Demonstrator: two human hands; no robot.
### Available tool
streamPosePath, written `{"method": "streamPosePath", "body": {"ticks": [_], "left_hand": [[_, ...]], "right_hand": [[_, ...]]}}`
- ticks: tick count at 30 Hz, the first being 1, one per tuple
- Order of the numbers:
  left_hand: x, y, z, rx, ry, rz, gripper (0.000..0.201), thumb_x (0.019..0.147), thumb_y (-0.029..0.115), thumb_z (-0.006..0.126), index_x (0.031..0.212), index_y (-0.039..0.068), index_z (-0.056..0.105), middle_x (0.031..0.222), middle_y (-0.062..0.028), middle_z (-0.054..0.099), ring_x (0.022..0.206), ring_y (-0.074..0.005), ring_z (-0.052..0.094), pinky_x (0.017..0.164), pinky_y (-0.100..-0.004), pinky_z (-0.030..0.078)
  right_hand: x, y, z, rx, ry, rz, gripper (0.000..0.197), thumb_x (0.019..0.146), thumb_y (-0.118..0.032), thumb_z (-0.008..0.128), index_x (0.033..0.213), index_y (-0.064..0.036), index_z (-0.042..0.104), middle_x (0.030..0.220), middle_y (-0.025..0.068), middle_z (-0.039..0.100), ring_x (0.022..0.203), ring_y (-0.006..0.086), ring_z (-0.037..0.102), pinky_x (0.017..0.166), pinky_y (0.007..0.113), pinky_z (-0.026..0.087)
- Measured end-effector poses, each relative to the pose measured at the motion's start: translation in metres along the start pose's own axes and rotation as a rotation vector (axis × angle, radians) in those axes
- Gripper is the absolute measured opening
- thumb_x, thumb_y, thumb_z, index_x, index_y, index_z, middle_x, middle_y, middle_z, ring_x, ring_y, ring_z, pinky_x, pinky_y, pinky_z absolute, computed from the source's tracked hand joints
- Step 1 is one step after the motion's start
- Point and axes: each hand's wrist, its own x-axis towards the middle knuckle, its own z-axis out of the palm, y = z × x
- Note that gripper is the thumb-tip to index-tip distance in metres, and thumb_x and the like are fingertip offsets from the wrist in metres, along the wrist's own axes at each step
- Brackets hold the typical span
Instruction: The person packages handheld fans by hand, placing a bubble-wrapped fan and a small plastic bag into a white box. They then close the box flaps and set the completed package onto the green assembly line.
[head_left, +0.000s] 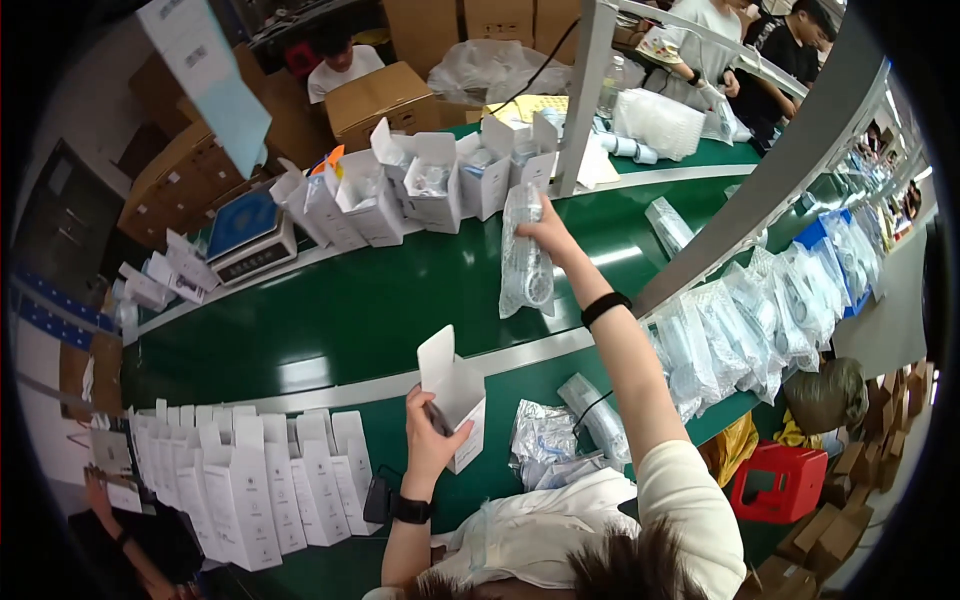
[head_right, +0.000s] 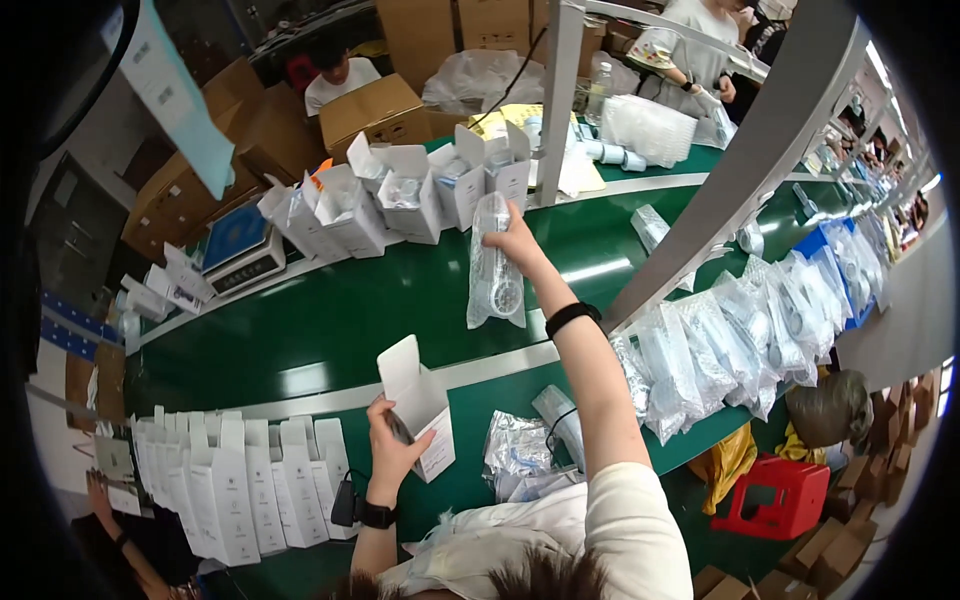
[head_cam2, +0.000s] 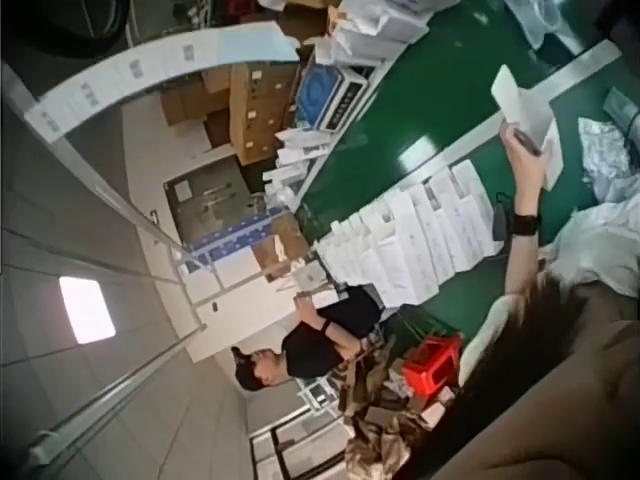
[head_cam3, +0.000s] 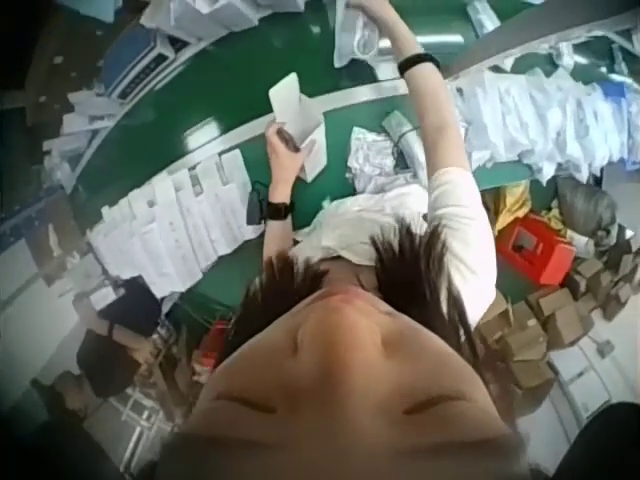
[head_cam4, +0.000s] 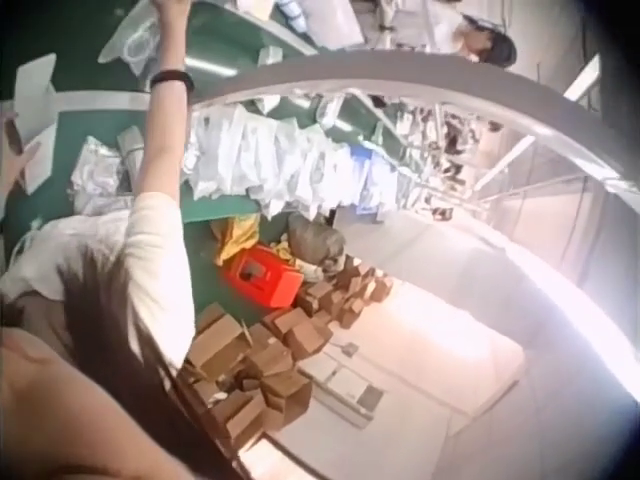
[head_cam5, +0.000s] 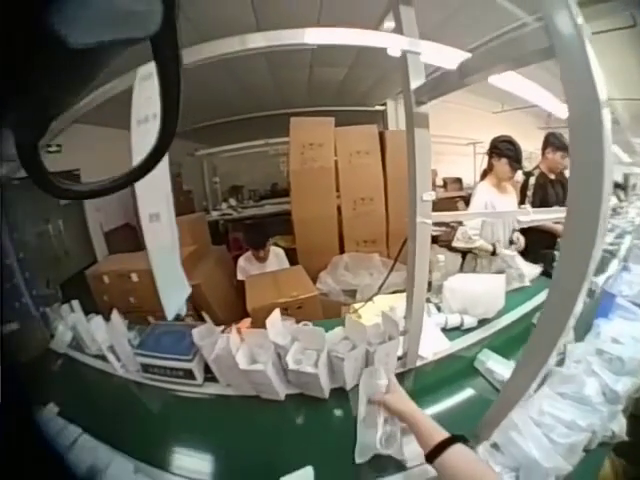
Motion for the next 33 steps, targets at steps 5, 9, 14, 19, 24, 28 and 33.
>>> {"method": "streamPosePath", "body": {"ticks": [5,9,14,19,24,28,33], "left_hand": [[-0.024,-0.007,0.013,-0.127,0.132,0.116,0.071,0.059,0.005,0.078,0.101,0.007,0.021,0.122,-0.0265,0.034,0.108,-0.0358,0.047,0.086,-0.0413,0.041],[-0.038,-0.003,0.022,-0.092,0.182,0.182,0.071,0.059,0.007,0.079,0.100,0.008,0.020,0.122,-0.0280,0.033,0.107,-0.0361,0.047,0.086,-0.0413,0.041],[-0.061,-0.009,0.025,0.014,0.262,0.017,0.072,0.059,0.008,0.079,0.100,0.009,0.020,0.123,-0.0277,0.033,0.106,-0.0364,0.047,0.086,-0.0408,0.041],[-0.083,-0.022,0.029,-0.092,0.393,0.141,0.072,0.059,0.009,0.080,0.101,0.008,0.021,0.123,-0.0252,0.032,0.107,-0.0341,0.044,0.088,-0.0404,0.038],[-0.096,-0.025,0.007,-0.129,0.327,0.168,0.071,0.059,0.007,0.079,0.101,0.009,0.022,0.123,-0.0233,0.031,0.108,-0.0314,0.044,0.089,-0.0397,0.038],[-0.106,-0.021,-0.021,-0.192,0.265,0.183,0.070,0.059,0.003,0.076,0.107,0.008,0.027,0.122,-0.0186,0.034,0.107,-0.0270,0.044,0.088,-0.0365,0.039],[-0.104,0.027,-0.046,0.067,0.125,0.067,0.043,0.061,0.003,0.073,0.099,0.004,0.051,0.110,-0.0125,0.046,0.100,-0.0238,0.050,0.082,-0.0319,0.041]], "right_hand": [[-0.105,-0.084,0.028,0.832,0.039,0.180,0.055,0.068,0.000,0.057,0.119,-0.0056,0.037,0.099,0.0107,0.053,0.091,0.0243,0.056,0.080,0.039,0.048],[-0.196,-0.109,0.062,0.973,0.293,0.190,0.048,0.070,0.003,0.056,0.116,-0.0050,0.041,0.104,0.0117,0.052,0.096,0.0233,0.053,0.082,0.038,0.047],[-0.249,-0.059,0.131,0.501,0.472,-0.172,0.049,0.072,-0.001,0.058,0.118,-0.0074,0.040,0.109,0.0112,0.049,0.098,0.0262,0.051,0.084,0.036,0.044],[-0.272,-0.079,0.130,-0.149,-0.075,-0.873,0.048,0.068,-0.006,0.065,0.113,-0.0100,0.048,0.109,0.0128,0.049,0.102,0.0304,0.049,0.087,0.041,0.040],[-0.290,-0.072,0.085,-0.566,-0.297,-0.774,0.036,0.066,-0.009,0.067,0.100,-0.0079,0.056,0.105,0.0135,0.050,0.103,0.0322,0.048,0.086,0.044,0.040],[-0.279,-0.006,0.035,-0.933,-0.281,-0.254,0.032,0.065,-0.008,0.066,0.096,-0.0073,0.057,0.101,0.0139,0.053,0.095,0.0315,0.051,0.082,0.039,0.043],[-0.275,0.063,0.014,-1.170,-0.553,0.060,0.027,0.065,-0.008,0.066,0.089,-0.0064,0.056,0.095,0.0144,0.055,0.088,0.0316,0.054,0.078,0.038,0.044]]}}
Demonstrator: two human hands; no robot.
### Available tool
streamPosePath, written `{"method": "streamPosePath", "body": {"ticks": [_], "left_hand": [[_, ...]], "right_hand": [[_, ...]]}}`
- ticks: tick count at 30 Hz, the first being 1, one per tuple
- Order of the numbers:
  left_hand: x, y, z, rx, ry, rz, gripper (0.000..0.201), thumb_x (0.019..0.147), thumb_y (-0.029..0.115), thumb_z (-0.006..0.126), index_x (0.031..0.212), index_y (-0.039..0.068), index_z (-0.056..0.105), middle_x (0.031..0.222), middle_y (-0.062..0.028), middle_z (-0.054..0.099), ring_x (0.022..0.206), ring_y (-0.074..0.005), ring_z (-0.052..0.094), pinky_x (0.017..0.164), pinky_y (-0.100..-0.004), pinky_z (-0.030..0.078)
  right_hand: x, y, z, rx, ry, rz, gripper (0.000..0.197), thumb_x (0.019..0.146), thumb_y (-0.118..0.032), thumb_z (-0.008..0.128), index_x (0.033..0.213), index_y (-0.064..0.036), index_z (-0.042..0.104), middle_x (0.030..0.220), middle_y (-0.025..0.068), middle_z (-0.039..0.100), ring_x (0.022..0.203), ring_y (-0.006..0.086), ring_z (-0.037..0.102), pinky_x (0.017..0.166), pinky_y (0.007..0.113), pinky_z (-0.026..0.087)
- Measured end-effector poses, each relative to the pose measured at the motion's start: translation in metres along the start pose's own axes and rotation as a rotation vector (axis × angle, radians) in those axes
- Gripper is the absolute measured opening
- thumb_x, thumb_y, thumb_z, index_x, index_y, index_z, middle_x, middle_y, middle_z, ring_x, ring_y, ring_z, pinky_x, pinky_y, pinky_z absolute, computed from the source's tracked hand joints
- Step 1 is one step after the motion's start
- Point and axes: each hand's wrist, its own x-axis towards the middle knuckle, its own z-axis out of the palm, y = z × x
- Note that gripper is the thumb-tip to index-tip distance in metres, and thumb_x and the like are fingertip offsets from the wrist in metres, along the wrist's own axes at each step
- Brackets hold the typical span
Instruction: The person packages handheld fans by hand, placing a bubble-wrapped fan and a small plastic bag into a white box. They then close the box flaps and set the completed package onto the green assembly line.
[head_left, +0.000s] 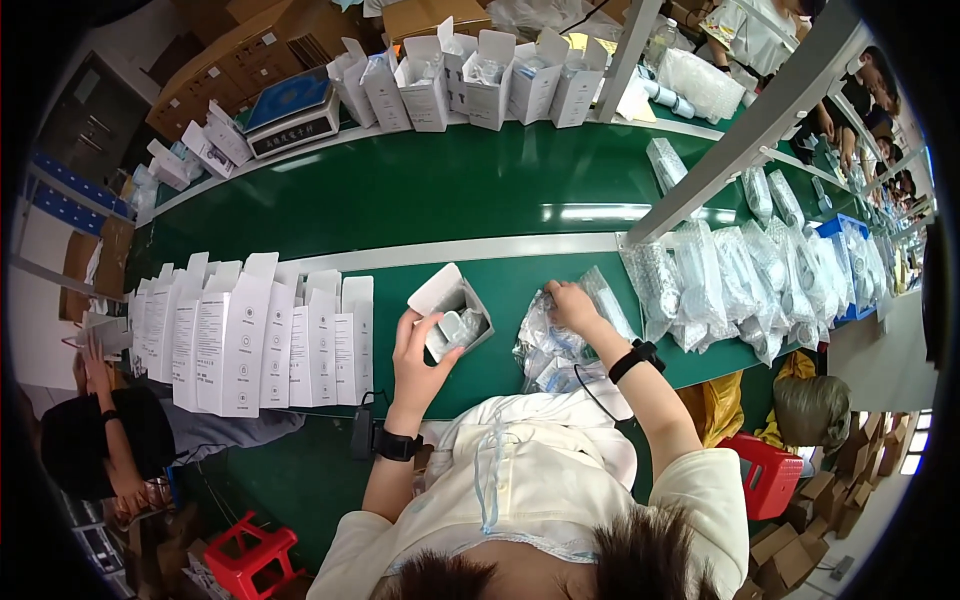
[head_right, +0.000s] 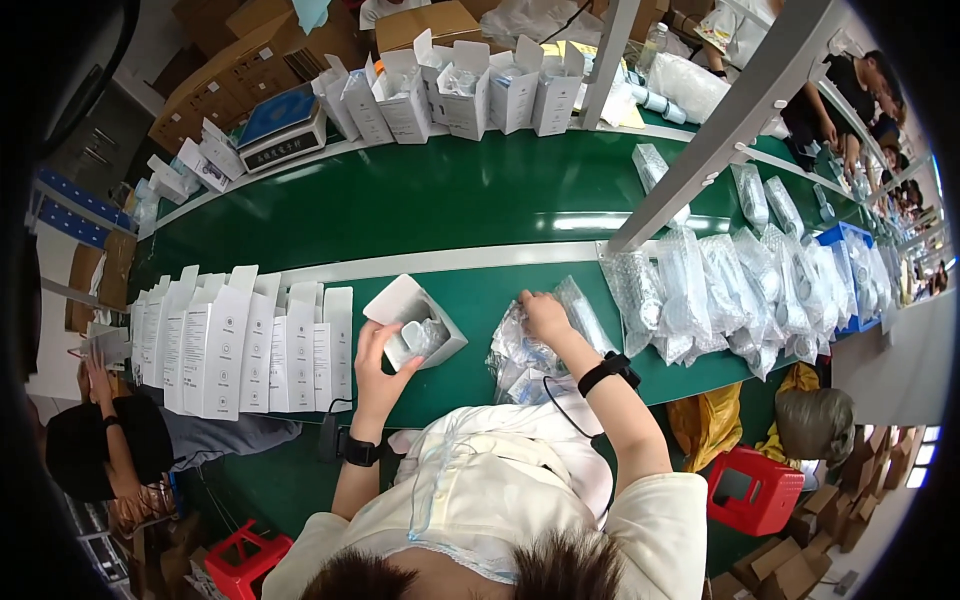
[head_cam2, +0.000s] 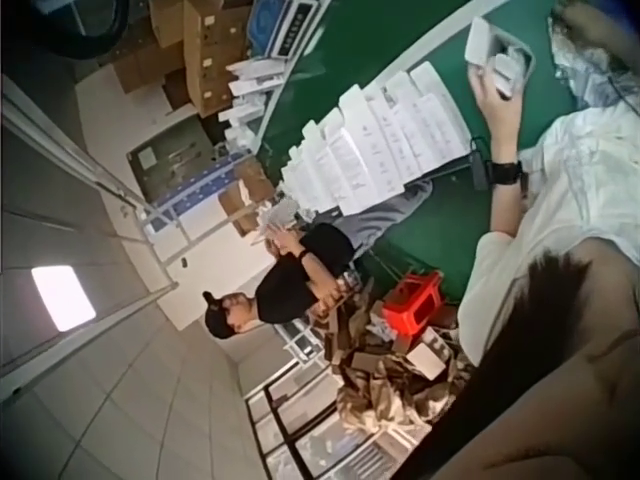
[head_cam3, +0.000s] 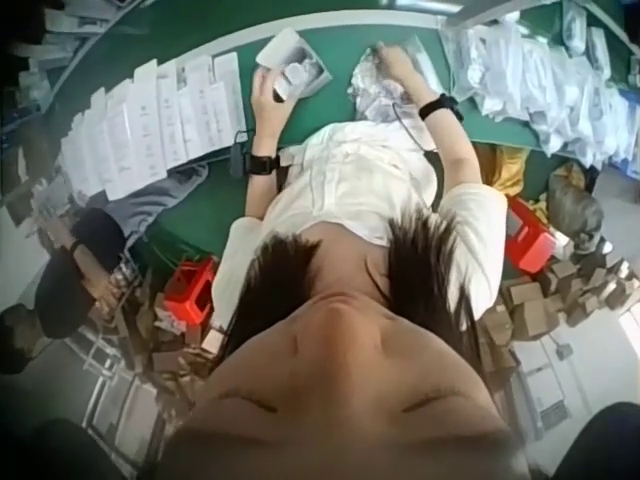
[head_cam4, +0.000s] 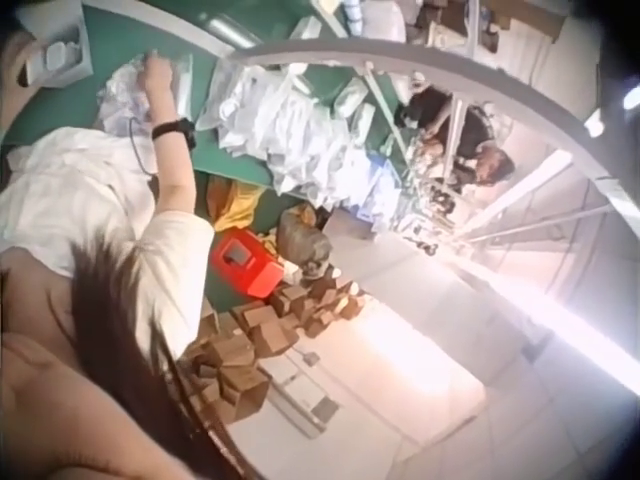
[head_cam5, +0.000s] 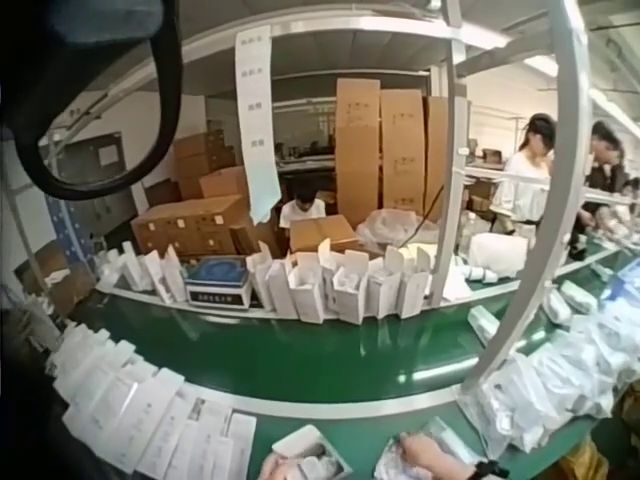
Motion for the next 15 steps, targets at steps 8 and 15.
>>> {"method": "streamPosePath", "body": {"ticks": [8,15], "left_hand": [[0.016,0.004,0.000,-0.035,0.170,-0.131,0.010,0.062,0.000,0.070,0.069,-0.001,0.062,0.070,-0.0054,0.054,0.055,-0.0138,0.048,0.049,-0.0255,0.036],[0.024,-0.004,0.003,-0.020,0.157,-0.196,0.014,0.059,0.001,0.071,0.068,-0.002,0.061,0.073,-0.0084,0.059,0.054,-0.0191,0.052,0.050,-0.0265,0.039]], "right_hand": [[-0.014,-0.010,-0.038,0.441,0.140,-0.359,0.020,0.068,0.005,0.056,0.088,-0.0009,0.056,0.087,0.0146,0.060,0.087,0.0318,0.056,0.075,0.036,0.046],[-0.043,-0.065,-0.128,0.469,0.307,-0.420,0.033,0.068,0.011,0.049,0.098,-0.0011,0.057,0.088,0.0154,0.061,0.081,0.0322,0.059,0.070,0.032,0.047]]}}
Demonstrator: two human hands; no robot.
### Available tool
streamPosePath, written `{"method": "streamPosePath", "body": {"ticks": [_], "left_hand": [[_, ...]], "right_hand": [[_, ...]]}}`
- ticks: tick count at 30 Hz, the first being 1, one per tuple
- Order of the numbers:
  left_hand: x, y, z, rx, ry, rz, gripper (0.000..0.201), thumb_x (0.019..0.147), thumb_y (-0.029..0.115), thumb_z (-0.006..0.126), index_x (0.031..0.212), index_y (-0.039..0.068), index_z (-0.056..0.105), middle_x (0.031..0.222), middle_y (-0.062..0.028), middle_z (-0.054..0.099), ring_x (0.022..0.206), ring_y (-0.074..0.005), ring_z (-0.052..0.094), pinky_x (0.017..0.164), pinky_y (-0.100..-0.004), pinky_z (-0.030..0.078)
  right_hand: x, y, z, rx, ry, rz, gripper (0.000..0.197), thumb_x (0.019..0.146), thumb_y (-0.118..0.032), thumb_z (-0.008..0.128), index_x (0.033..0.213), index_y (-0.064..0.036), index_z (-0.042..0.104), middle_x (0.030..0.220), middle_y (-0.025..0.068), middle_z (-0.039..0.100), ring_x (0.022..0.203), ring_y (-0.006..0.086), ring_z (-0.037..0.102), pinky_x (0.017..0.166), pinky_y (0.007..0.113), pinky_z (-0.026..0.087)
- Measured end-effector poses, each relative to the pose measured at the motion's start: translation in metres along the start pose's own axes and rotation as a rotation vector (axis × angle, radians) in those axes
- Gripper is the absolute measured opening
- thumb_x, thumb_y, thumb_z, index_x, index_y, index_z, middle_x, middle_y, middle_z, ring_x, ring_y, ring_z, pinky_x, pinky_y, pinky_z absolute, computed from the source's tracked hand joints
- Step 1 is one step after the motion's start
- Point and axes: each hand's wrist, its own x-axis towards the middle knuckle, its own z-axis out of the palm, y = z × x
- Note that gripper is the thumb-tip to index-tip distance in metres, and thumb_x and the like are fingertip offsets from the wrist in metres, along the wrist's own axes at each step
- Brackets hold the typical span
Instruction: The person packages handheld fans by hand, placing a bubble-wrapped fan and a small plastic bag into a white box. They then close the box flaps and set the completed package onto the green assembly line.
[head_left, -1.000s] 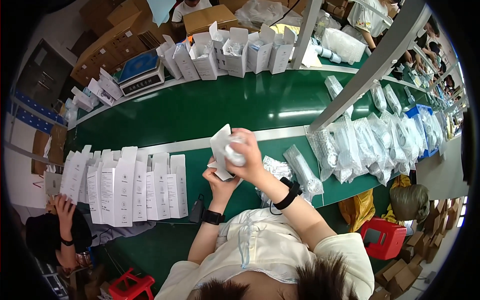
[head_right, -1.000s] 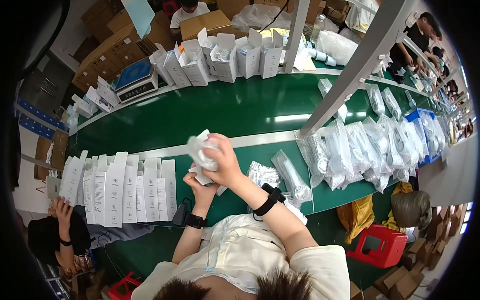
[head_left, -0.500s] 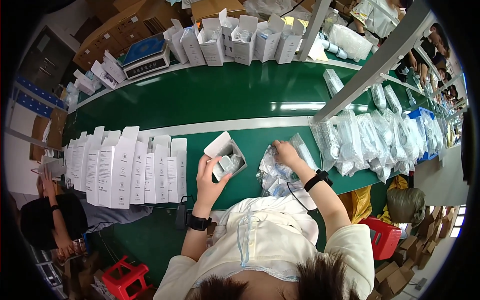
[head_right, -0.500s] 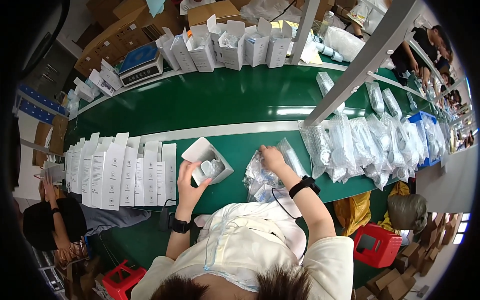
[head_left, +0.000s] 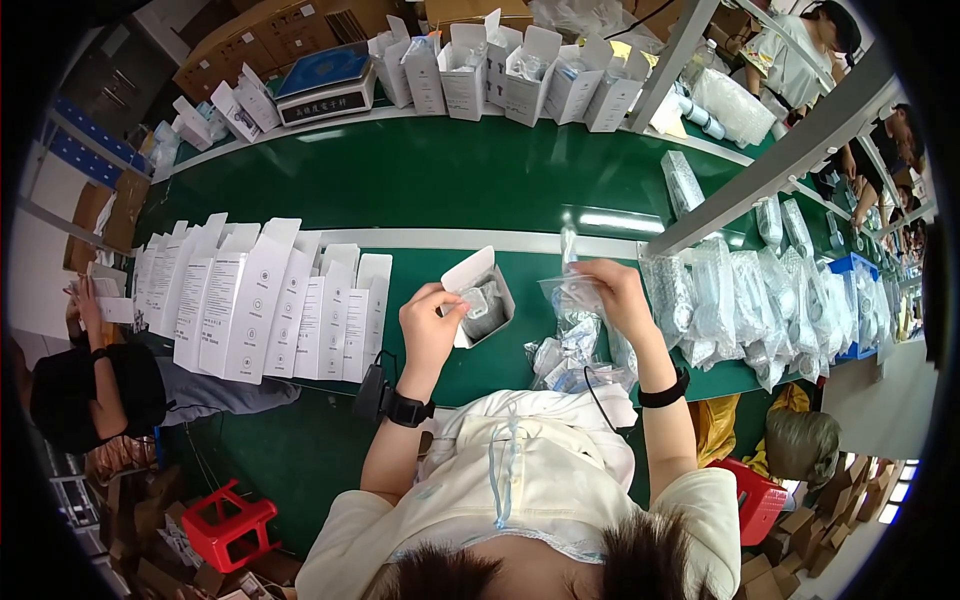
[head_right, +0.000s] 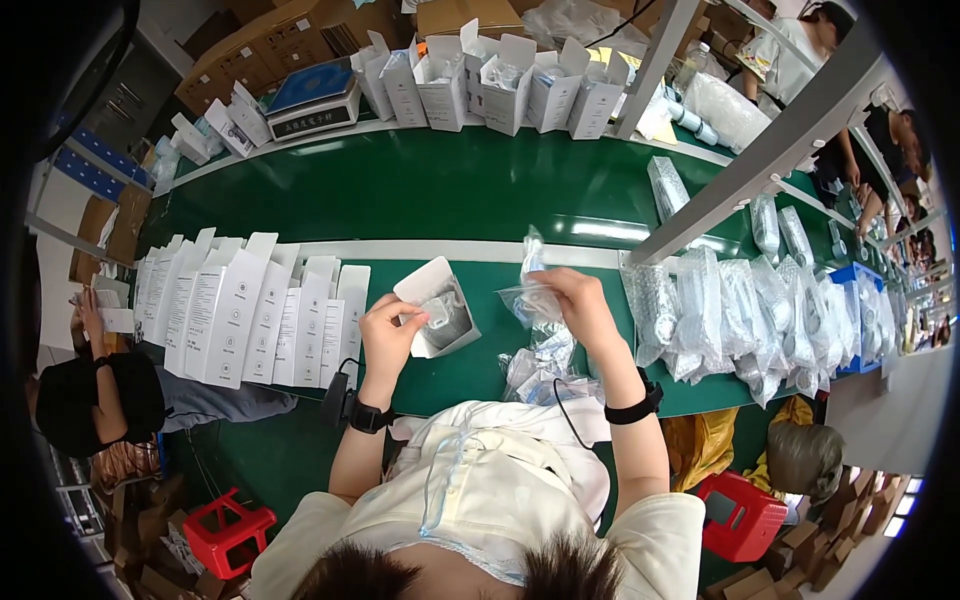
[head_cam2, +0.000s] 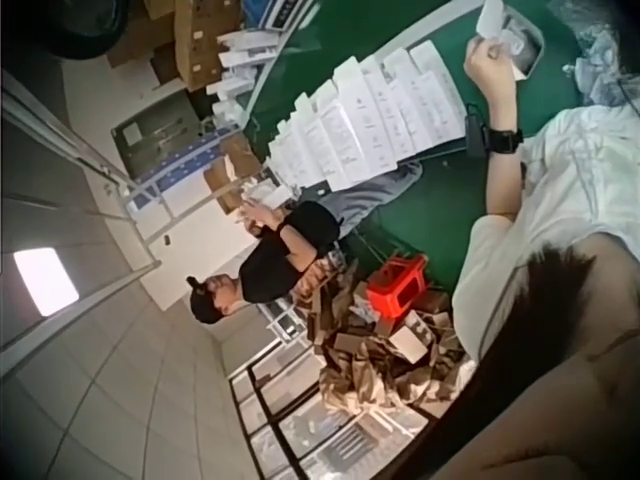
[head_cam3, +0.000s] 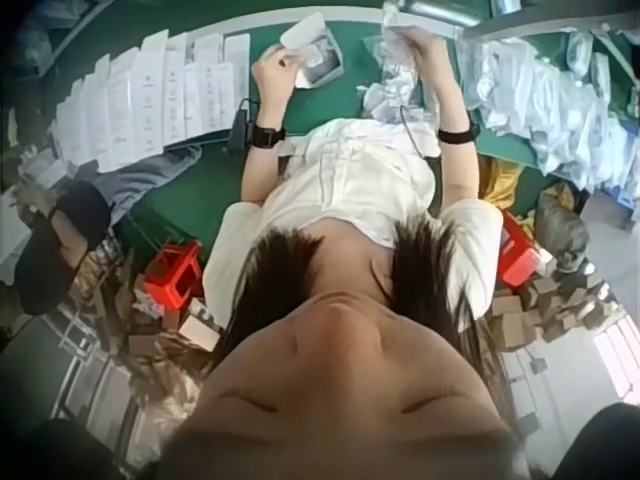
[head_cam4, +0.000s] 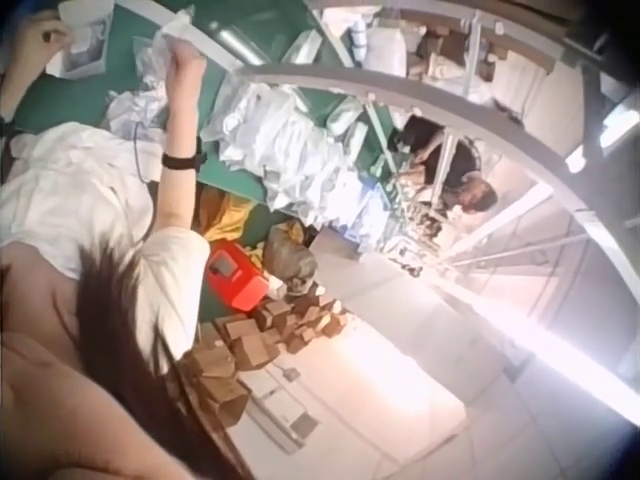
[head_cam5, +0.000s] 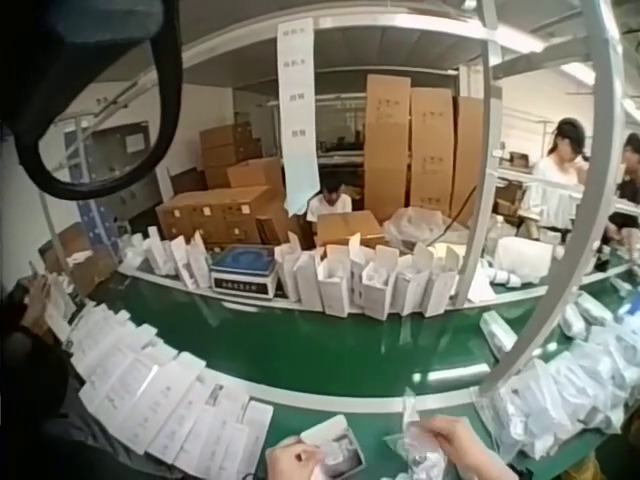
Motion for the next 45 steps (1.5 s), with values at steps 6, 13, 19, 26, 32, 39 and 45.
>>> {"method": "streamPosePath", "body": {"ticks": [6,13,19,26,32,39,45], "left_hand": [[0.002,0.002,0.002,-0.019,-0.011,0.013,0.014,0.059,0.001,0.072,0.069,-0.002,0.062,0.074,-0.0082,0.059,0.052,-0.0175,0.051,0.048,-0.0257,0.039],[0.005,0.001,-0.001,-0.028,-0.021,-0.001,0.014,0.058,0.001,0.071,0.069,-0.001,0.062,0.075,-0.0086,0.060,0.052,-0.0172,0.052,0.048,-0.0249,0.039],[0.007,-0.004,0.002,-0.027,-0.028,0.017,0.014,0.058,0.000,0.071,0.069,-0.001,0.063,0.076,-0.0092,0.060,0.058,-0.0185,0.055,0.051,-0.0260,0.041],[0.006,-0.017,-0.002,-0.109,0.004,-0.030,0.015,0.057,0.000,0.071,0.070,-0.001,0.063,0.076,-0.0096,0.061,0.063,-0.0206,0.058,0.056,-0.0265,0.043],[0.006,-0.013,-0.008,-0.108,-0.034,-0.069,0.015,0.057,-0.001,0.072,0.070,-0.001,0.063,0.076,-0.0101,0.061,0.066,-0.0210,0.060,0.058,-0.0253,0.044],[0.007,-0.018,-0.003,-0.120,-0.039,-0.053,0.015,0.058,0.000,0.072,0.071,-0.001,0.064,0.077,-0.0093,0.061,0.066,-0.0193,0.060,0.057,-0.0249,0.044],[0.006,-0.013,-0.004,-0.127,-0.054,-0.103,0.011,0.061,-0.002,0.069,0.071,-0.001,0.064,0.079,-0.0085,0.062,0.065,-0.0157,0.059,0.053,-0.0234,0.042]], "right_hand": [[-0.005,0.022,0.008,-0.356,-0.190,-0.049,0.039,0.066,0.011,0.049,0.102,-0.0007,0.056,0.088,0.0181,0.060,0.078,0.0362,0.058,0.069,0.033,0.048],[0.005,-0.010,0.010,0.956,0.418,0.321,0.019,0.081,0.000,0.045,0.099,-0.0007,0.050,0.081,0.0067,0.052,0.079,0.0209,0.054,0.083,0.034,0.044],[0.015,-0.075,0.071,1.054,0.158,0.111,0.027,0.081,-0.004,0.050,0.107,-0.0042,0.041,0.090,0.0062,0.045,0.092,0.0172,0.046,0.085,0.037,0.039],[0.013,-0.061,0.093,0.092,-0.082,-0.408,0.023,0.071,0.006,0.055,0.093,-0.0025,0.051,0.089,0.0115,0.051,0.086,0.0246,0.051,0.076,0.033,0.043],[0.023,-0.062,0.078,0.342,0.111,-0.249,0.020,0.067,0.008,0.054,0.085,-0.0016,0.055,0.087,0.0095,0.057,0.072,0.0275,0.056,0.065,0.034,0.047],[0.029,-0.063,0.086,-0.041,0.060,-0.523,0.021,0.063,0.001,0.061,0.082,-0.0040,0.057,0.090,0.0074,0.057,0.085,0.0238,0.054,0.072,0.032,0.045],[0.022,-0.042,0.076,-0.113,-0.277,-0.578,0.015,0.065,-0.008,0.061,0.079,-0.0050,0.057,0.090,0.0055,0.055,0.099,0.0214,0.048,0.084,0.037,0.039]]}}
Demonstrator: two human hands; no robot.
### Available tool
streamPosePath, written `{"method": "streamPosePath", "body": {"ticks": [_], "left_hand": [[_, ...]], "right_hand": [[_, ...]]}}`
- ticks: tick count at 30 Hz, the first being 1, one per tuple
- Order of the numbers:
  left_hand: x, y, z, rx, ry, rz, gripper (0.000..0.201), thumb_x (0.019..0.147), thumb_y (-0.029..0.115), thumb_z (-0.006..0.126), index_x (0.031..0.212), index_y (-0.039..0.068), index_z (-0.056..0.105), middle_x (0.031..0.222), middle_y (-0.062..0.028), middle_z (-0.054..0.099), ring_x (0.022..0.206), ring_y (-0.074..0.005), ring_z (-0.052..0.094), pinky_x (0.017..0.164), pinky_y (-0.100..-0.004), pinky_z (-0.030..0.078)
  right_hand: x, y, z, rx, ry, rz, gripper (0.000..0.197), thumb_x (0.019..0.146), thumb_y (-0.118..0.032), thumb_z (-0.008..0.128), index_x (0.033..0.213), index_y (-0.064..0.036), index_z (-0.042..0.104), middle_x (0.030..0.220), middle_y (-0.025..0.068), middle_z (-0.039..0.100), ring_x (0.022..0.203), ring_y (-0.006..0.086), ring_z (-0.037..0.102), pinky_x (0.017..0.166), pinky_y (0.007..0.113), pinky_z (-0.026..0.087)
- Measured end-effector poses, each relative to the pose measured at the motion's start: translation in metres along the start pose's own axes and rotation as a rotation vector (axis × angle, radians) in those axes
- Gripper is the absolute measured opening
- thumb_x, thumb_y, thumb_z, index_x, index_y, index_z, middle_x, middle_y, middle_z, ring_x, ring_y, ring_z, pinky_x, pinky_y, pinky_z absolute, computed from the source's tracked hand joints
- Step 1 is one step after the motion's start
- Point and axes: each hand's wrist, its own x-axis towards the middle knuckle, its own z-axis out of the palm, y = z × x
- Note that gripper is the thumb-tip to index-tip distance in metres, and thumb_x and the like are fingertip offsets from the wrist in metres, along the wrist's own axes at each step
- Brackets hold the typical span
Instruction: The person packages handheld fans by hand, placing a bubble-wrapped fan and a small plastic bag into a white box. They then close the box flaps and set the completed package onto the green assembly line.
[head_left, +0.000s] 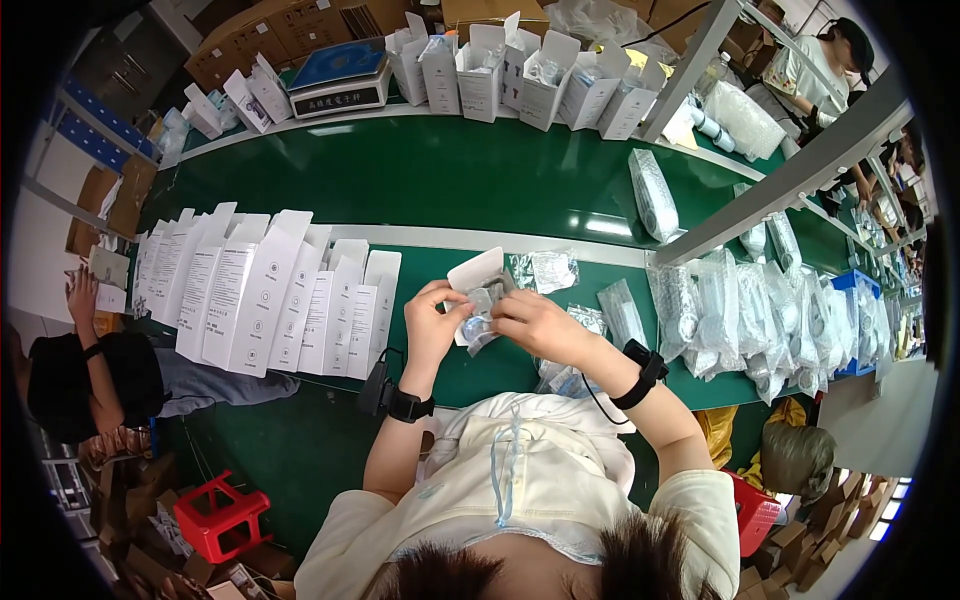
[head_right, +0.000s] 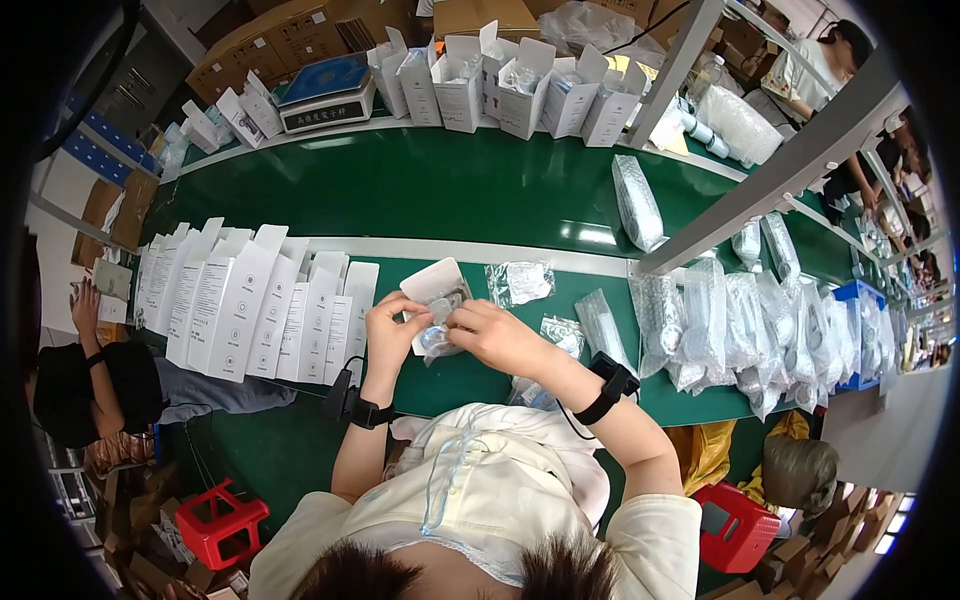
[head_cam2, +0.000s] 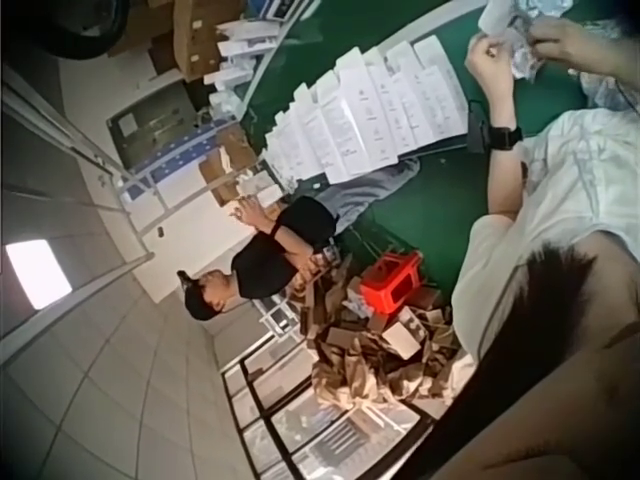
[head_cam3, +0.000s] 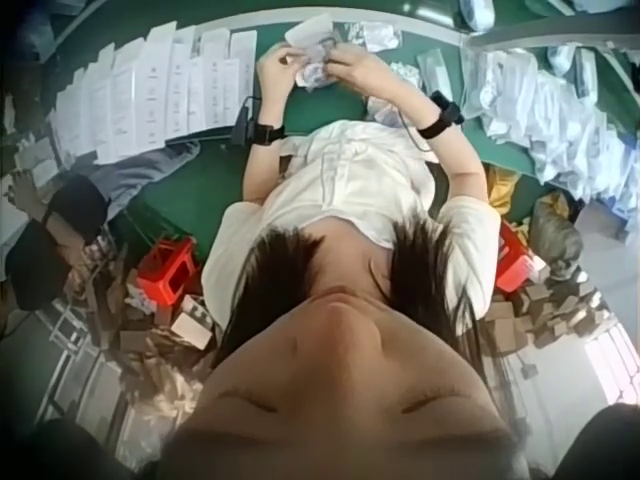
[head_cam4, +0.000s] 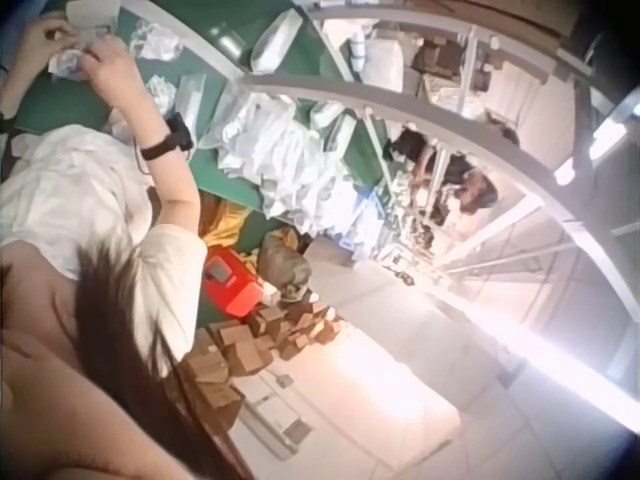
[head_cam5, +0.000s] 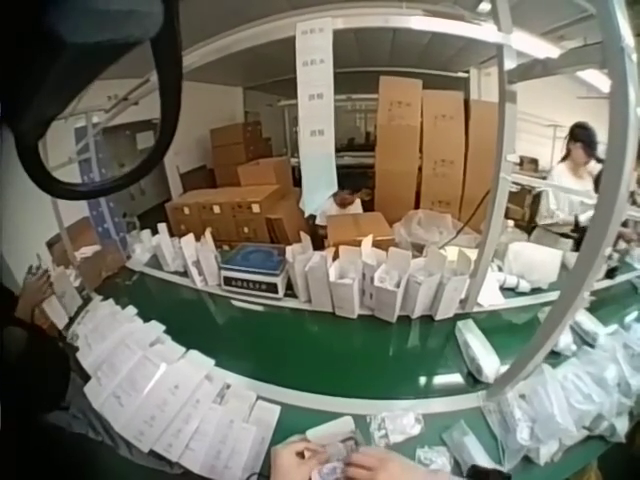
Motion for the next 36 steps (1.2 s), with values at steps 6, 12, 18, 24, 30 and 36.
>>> {"method": "streamPosePath", "body": {"ticks": [6,12,18,24,30,36], "left_hand": [[-0.002,-0.004,-0.003,-0.054,0.020,0.005,0.010,0.063,-0.003,0.068,0.070,-0.003,0.062,0.079,-0.0077,0.062,0.065,-0.0134,0.058,0.052,-0.0220,0.041],[0.001,-0.002,-0.004,-0.236,0.015,0.008,0.016,0.066,-0.001,0.068,0.080,-0.002,0.060,0.093,-0.0096,0.058,0.083,-0.0142,0.056,0.065,-0.0229,0.043],[0.025,-0.003,-0.054,0.110,0.177,0.089,0.045,0.065,0.000,0.068,0.106,-0.002,0.049,0.123,-0.0157,0.040,0.111,-0.0270,0.042,0.087,-0.0317,0.039],[0.015,-0.098,-0.054,1.191,0.010,0.031,0.034,0.065,0.005,0.065,0.095,-0.005,0.051,0.124,-0.0209,0.037,0.118,-0.0334,0.033,0.091,-0.0504,0.031],[0.006,-0.060,-0.048,1.042,-0.191,0.217,0.029,0.063,0.006,0.066,0.089,0.001,0.053,0.120,-0.0176,0.039,0.114,-0.0330,0.036,0.084,-0.0461,0.032],[0.005,-0.010,-0.009,0.746,-0.287,0.228,0.035,0.063,0.010,0.070,0.093,0.005,0.053,0.119,-0.0170,0.039,0.113,-0.0339,0.035,0.086,-0.0481,0.031]], "right_hand": [[0.002,-0.012,-0.004,-0.204,-0.150,0.063,0.039,0.061,-0.015,0.071,0.096,-0.0062,0.057,0.106,0.0069,0.053,0.107,0.0250,0.046,0.096,0.040,0.034],[-0.009,0.038,0.038,0.167,0.401,0.297,0.089,0.056,-0.021,0.081,0.130,-0.0062,0.033,0.127,0.0118,0.040,0.123,0.0256,0.035,0.103,0.035,0.027],[0.065,0.108,0.073,0.771,0.371,0.426,0.112,0.048,-0.015,0.085,0.136,-0.0045,0.016,0.133,0.0105,0.032,0.125,0.0217,0.030,0.102,0.034,0.027],[0.161,0.155,0.099,0.513,0.477,0.488,0.114,0.050,-0.015,0.083,0.137,-0.0032,0.011,0.131,0.0161,0.030,0.123,0.0281,0.030,0.102,0.034,0.026],[0.122,0.158,0.094,0.420,0.420,0.429,0.109,0.059,-0.023,0.078,0.139,-0.0057,0.007,0.135,0.0196,0.025,0.125,0.0322,0.026,0.103,0.038,0.025],[0.034,0.231,-0.010,-0.273,0.743,0.670,0.051,0.068,-0.009,0.064,0.116,-0.0062,0.047,0.116,0.0156,0.046,0.108,0.0323,0.042,0.093,0.039,0.034]]}}
